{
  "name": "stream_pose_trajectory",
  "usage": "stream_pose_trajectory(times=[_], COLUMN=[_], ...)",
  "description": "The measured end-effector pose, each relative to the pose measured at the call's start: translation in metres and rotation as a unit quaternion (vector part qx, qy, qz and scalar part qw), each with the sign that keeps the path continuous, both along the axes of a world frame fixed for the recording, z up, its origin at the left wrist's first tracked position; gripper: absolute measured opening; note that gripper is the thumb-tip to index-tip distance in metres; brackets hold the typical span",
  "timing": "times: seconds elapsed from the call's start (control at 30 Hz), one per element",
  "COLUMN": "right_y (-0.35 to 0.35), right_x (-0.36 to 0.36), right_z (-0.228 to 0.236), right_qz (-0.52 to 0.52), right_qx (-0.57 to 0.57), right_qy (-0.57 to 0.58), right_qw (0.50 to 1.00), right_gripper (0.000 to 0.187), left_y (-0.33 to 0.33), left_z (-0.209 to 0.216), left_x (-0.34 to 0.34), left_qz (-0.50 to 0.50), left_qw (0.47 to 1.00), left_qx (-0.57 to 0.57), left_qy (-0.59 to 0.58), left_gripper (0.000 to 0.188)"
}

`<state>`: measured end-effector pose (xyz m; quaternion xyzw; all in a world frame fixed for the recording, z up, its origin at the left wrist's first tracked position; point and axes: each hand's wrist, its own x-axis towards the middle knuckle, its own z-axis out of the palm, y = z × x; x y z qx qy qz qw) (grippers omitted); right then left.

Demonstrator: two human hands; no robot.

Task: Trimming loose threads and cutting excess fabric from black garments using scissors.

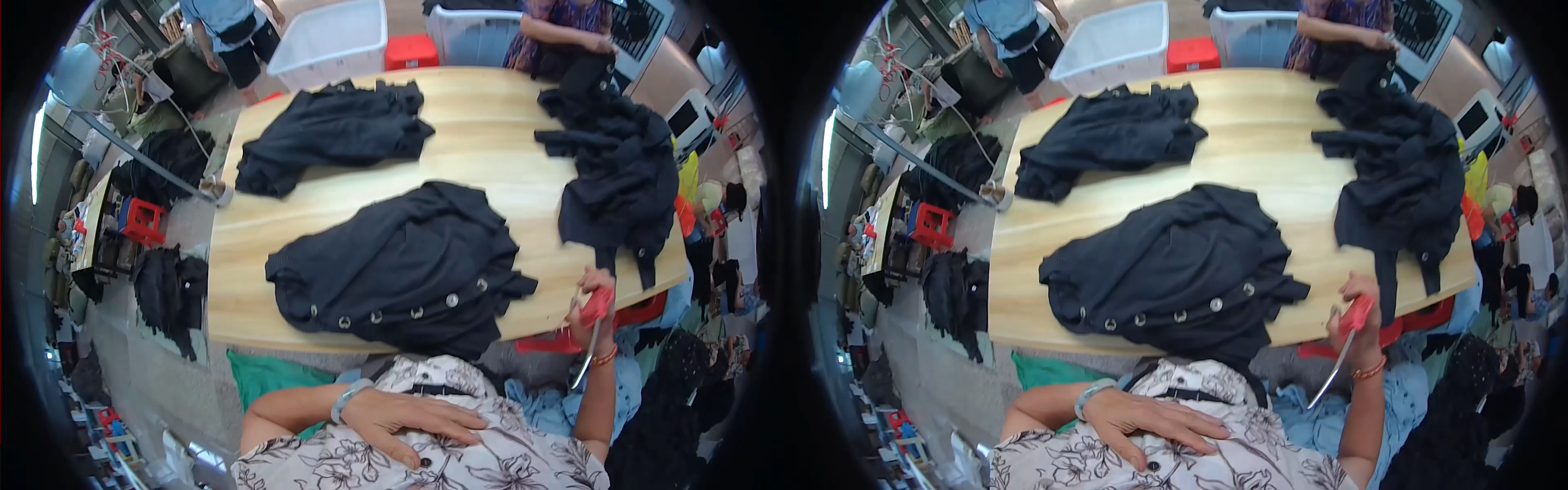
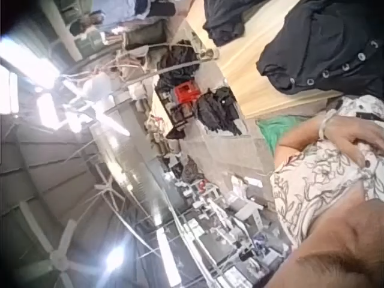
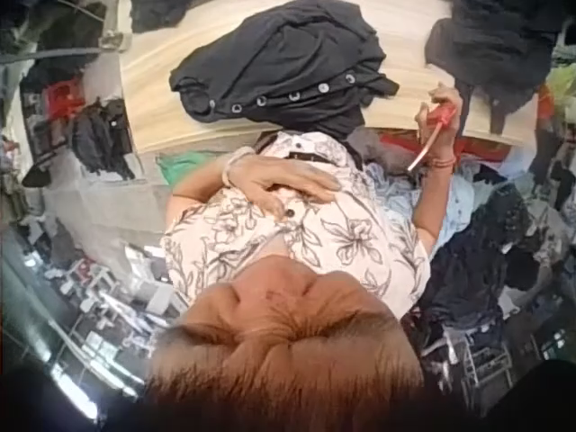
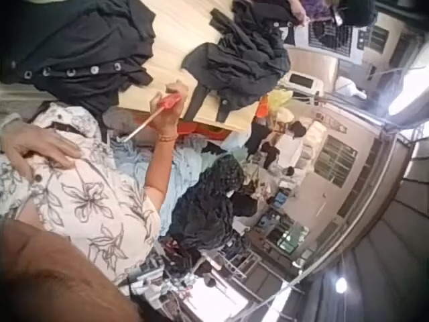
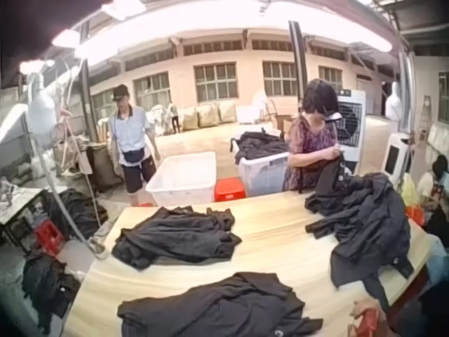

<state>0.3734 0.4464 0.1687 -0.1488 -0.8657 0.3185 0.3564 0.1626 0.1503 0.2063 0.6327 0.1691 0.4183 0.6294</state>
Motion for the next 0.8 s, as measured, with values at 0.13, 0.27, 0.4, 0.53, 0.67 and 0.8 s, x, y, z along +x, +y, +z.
stream_pose_trajectory(times=[0.13, 0.27, 0.4, 0.53, 0.67, 0.8], right_y=[0.022, 0.02, 0.021, 0.017, 0.027, 0.027], right_x=[-0.002, -0.004, -0.026, -0.054, 0.019, 0.008], right_z=[0.003, 0.004, 0.009, 0.01, 0.0, 0.023], right_qz=[-0.043, -0.098, 0.025, 0.101, -0.033, -0.052], right_qx=[-0.045, -0.134, -0.134, -0.046, -0.347, -0.344], right_qy=[-0.017, -0.04, -0.028, -0.031, -0.135, -0.099], right_qw=[0.998, 0.985, 0.99, 0.993, 0.927, 0.932], right_gripper=[0.047, 0.045, 0.047, 0.046, 0.057, 0.045], left_y=[0.007, 0.015, 0.017, 0.009, 0.025, 0.035], left_z=[0.012, 0.007, 0.004, 0.007, -0.005, -0.005], left_x=[-0.004, -0.011, -0.011, -0.01, -0.012, -0.005], left_qz=[-0.011, -0.02, -0.013, 0.004, -0.023, -0.028], left_qw=[1.0, 1.0, 1.0, 0.997, 1.0, 1.0], left_qx=[0.021, 0.015, -0.022, -0.07, 0.017, 0.009], left_qy=[0.002, -0.006, -0.002, -0.016, -0.004, 0.0], left_gripper=[0.08, 0.078, 0.079, 0.078, 0.077, 0.078])
